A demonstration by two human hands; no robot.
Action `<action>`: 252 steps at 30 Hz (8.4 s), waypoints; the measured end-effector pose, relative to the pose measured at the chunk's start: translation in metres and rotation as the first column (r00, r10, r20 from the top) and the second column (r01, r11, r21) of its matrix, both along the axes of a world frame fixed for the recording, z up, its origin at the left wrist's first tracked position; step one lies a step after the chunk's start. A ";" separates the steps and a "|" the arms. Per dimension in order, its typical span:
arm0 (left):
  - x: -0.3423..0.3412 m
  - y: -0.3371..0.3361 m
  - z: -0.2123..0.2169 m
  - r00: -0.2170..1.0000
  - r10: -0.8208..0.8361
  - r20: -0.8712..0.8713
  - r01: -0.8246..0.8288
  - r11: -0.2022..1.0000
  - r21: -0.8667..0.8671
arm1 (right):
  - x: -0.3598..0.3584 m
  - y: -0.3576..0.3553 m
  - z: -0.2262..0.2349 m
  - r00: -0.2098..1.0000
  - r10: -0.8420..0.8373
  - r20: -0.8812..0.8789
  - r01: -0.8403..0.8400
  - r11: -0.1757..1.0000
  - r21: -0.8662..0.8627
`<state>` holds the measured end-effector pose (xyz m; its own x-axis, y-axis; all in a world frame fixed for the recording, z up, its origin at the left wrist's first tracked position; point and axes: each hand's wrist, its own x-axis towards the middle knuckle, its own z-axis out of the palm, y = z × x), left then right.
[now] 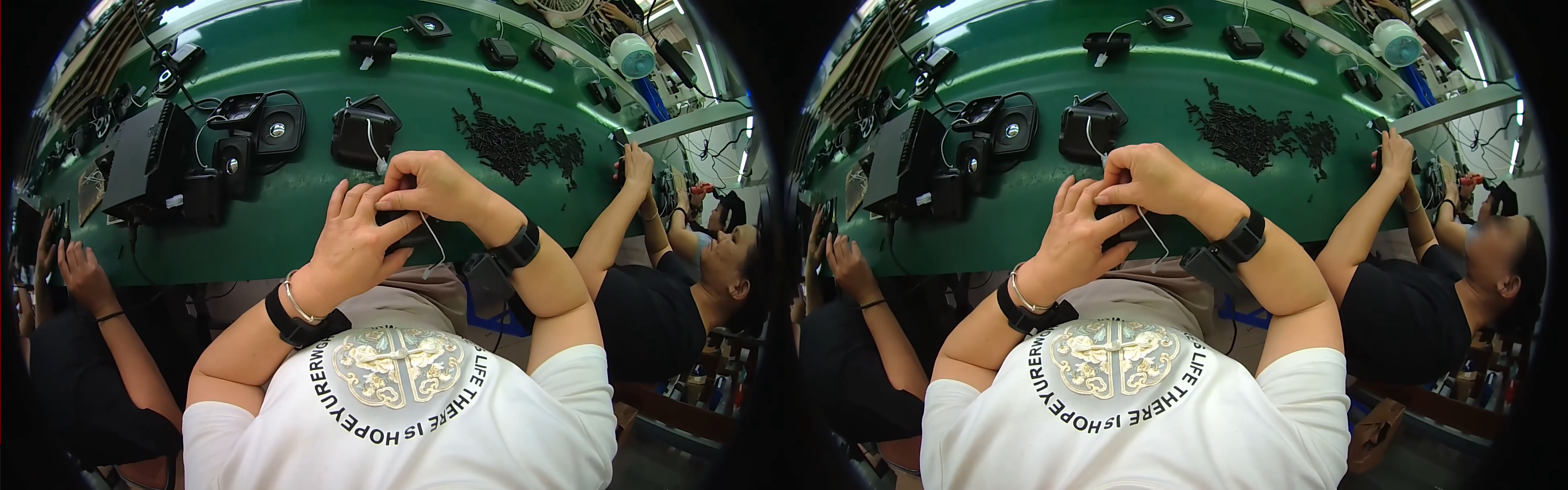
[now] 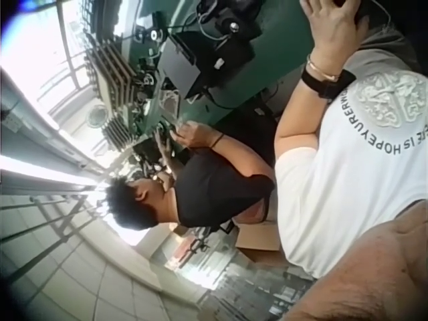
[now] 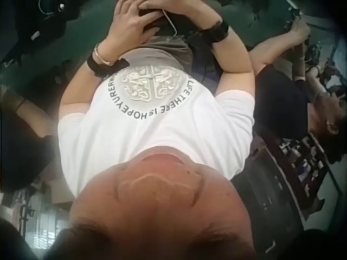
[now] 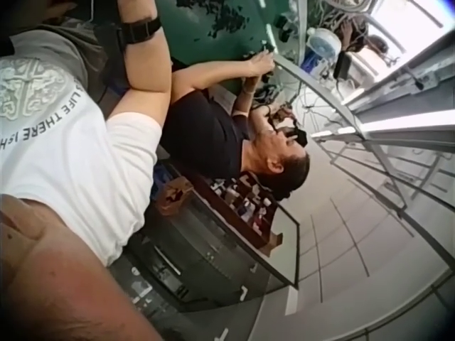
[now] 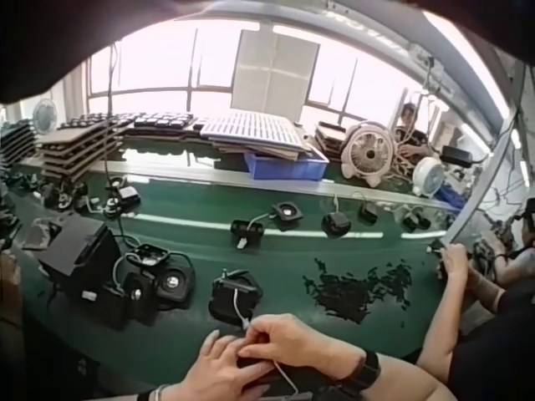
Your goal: The person picks up a speaker and a housing, inserts the speaker into the housing, and threads the wire through a hole. They then pick up screws from the table and place them into the housing before repeating the process with another assembly.
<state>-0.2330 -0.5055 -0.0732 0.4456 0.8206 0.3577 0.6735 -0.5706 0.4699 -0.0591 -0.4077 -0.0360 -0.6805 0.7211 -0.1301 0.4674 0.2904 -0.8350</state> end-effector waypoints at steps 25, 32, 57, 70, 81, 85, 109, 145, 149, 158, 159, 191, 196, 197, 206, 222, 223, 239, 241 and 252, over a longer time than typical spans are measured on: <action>-0.001 -0.001 -0.005 1.000 0.009 -0.029 -0.010 1.000 -0.002 | 0.046 -0.035 0.016 0.901 -0.131 -0.414 0.158 0.987 0.030; -0.003 0.001 -0.014 1.000 -0.005 0.014 0.005 1.000 0.009 | 0.021 -0.089 -0.036 0.973 -0.087 -0.214 0.198 0.788 0.582; 0.010 0.006 0.020 0.997 -0.041 0.065 0.039 0.999 0.036 | 0.034 -0.092 -0.007 0.993 -0.082 -0.080 0.112 0.553 0.826; 0.007 0.015 0.050 0.990 -0.101 0.100 0.104 0.994 -0.023 | 0.095 -0.045 0.037 0.808 -0.270 -0.524 0.561 0.627 0.541; -0.045 0.226 0.155 0.955 0.094 0.280 -0.104 0.994 0.020 | 0.129 0.151 0.073 0.790 -0.528 -0.312 0.596 0.543 0.591; -0.065 0.313 0.133 0.927 0.374 -0.026 -0.372 0.927 0.041 | 0.129 0.209 0.069 0.843 -0.537 0.017 0.265 0.444 0.856; -0.083 0.322 0.091 0.852 0.240 -0.466 -0.341 0.929 -0.145 | 0.009 0.126 0.026 0.988 0.111 0.107 -0.146 0.892 0.428; 0.014 0.050 0.042 0.756 0.301 0.581 -0.264 0.953 -0.150 | 0.046 -0.081 0.024 0.821 -0.297 -0.487 0.550 0.636 0.540; 0.028 0.054 0.044 0.826 0.263 0.499 -0.352 0.932 0.091 | 0.026 -0.067 0.030 0.930 -0.335 -0.153 0.323 0.540 0.777; 0.022 0.067 0.062 0.871 0.302 0.386 -0.358 0.931 0.078 | 0.020 -0.041 0.024 0.947 -0.314 -0.069 0.270 0.657 0.704; 0.019 0.068 0.063 0.884 0.295 0.363 -0.339 0.939 0.064 | 0.025 -0.035 0.026 0.956 -0.280 -0.086 0.270 0.731 0.627; -0.044 0.080 0.030 0.908 -0.252 0.333 0.364 0.868 -0.336 | 0.034 -0.052 -0.007 0.966 -0.259 0.021 0.218 0.855 0.471; -0.030 0.071 0.020 0.946 -0.303 0.116 0.323 0.915 -0.241 | 0.036 -0.052 -0.004 0.982 -0.188 -0.002 0.165 0.855 0.492; -0.028 0.070 0.018 0.953 -0.288 0.090 0.301 0.928 -0.221 | 0.035 -0.052 -0.003 0.984 -0.180 0.002 0.155 0.855 0.494; -0.027 0.071 0.010 0.967 -0.251 0.046 0.255 0.955 -0.149 | 0.030 -0.046 0.002 0.990 -0.124 0.073 0.074 0.874 0.480; 0.003 0.010 0.016 0.991 -0.028 0.130 0.027 1.000 0.008 | 0.021 -0.081 -0.021 0.911 -0.411 0.042 0.256 0.641 0.724; 0.004 0.007 0.016 0.989 0.014 0.146 -0.012 1.000 -0.009 | 0.020 -0.087 -0.017 0.913 -0.403 0.060 0.246 0.662 0.708; 0.005 0.000 0.015 0.999 0.050 -0.007 -0.049 0.998 0.042 | 0.099 0.052 -0.022 0.831 -0.526 0.181 0.211 0.599 0.772; 0.004 0.002 0.012 0.999 0.047 0.021 -0.047 0.999 0.025 | 0.092 0.055 -0.030 0.791 -0.551 0.266 0.163 0.609 0.776; -0.004 0.017 0.007 0.996 0.002 0.093 -0.003 1.000 0.003 | 0.048 0.009 0.002 0.941 -0.316 -0.121 0.338 0.897 0.284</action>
<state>-0.2373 -0.4885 -0.0664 0.4082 0.8204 0.4003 0.6284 -0.5706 0.5287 -0.0108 -0.3984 -0.0345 -0.3987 0.9024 0.1637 0.5222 0.3701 -0.7683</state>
